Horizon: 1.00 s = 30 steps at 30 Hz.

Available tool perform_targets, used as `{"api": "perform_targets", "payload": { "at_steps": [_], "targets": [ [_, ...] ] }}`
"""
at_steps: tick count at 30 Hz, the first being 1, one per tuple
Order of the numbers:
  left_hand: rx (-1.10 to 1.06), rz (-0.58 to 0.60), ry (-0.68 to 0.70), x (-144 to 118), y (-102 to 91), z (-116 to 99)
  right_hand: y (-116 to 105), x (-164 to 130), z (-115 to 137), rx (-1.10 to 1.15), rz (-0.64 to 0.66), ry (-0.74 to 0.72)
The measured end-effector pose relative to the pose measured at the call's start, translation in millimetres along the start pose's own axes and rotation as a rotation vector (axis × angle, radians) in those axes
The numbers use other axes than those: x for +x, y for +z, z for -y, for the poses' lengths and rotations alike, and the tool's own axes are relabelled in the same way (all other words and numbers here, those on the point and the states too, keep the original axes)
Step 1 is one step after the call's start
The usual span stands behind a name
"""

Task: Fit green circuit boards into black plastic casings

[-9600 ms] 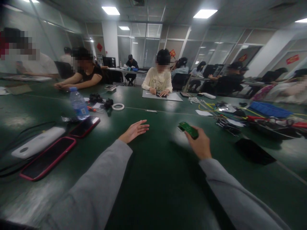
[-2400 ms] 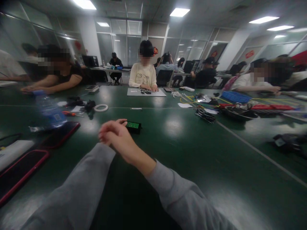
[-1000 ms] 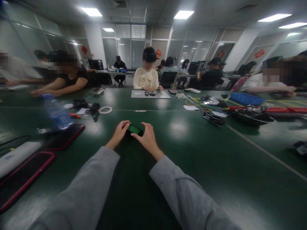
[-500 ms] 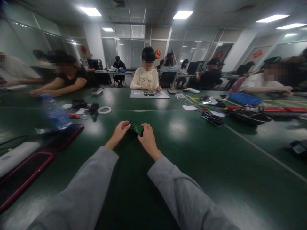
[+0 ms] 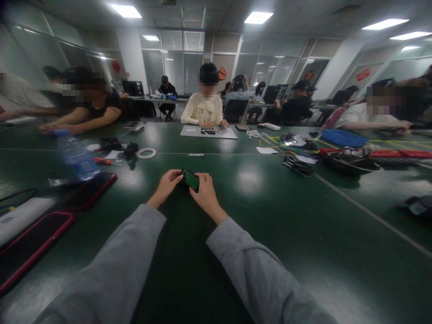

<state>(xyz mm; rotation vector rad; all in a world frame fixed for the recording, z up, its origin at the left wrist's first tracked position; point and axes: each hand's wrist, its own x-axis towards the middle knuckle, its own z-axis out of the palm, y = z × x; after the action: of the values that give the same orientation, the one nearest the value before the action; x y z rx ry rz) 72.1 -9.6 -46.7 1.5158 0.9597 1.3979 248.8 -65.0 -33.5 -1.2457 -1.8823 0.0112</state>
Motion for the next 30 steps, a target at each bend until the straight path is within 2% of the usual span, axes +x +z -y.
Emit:
{"api": "perform_targets", "payload": {
  "at_steps": [12, 21, 30],
  "targets": [
    [-0.006, -0.027, -0.016, -3.3, -2.2, -7.1, -1.4, 0.3, 0.9, 0.13, 0.045, -0.01],
    [-0.013, -0.045, 0.002, 0.0, -1.8, 0.0, 0.5, 0.2, 0.1, 0.179, 0.041, -0.046],
    [-0.016, -0.052, 0.003, -1.7, -2.5, -0.1, 1.9, 0.0, -2.2, 0.162, 0.069, -0.022]
  ]
}}
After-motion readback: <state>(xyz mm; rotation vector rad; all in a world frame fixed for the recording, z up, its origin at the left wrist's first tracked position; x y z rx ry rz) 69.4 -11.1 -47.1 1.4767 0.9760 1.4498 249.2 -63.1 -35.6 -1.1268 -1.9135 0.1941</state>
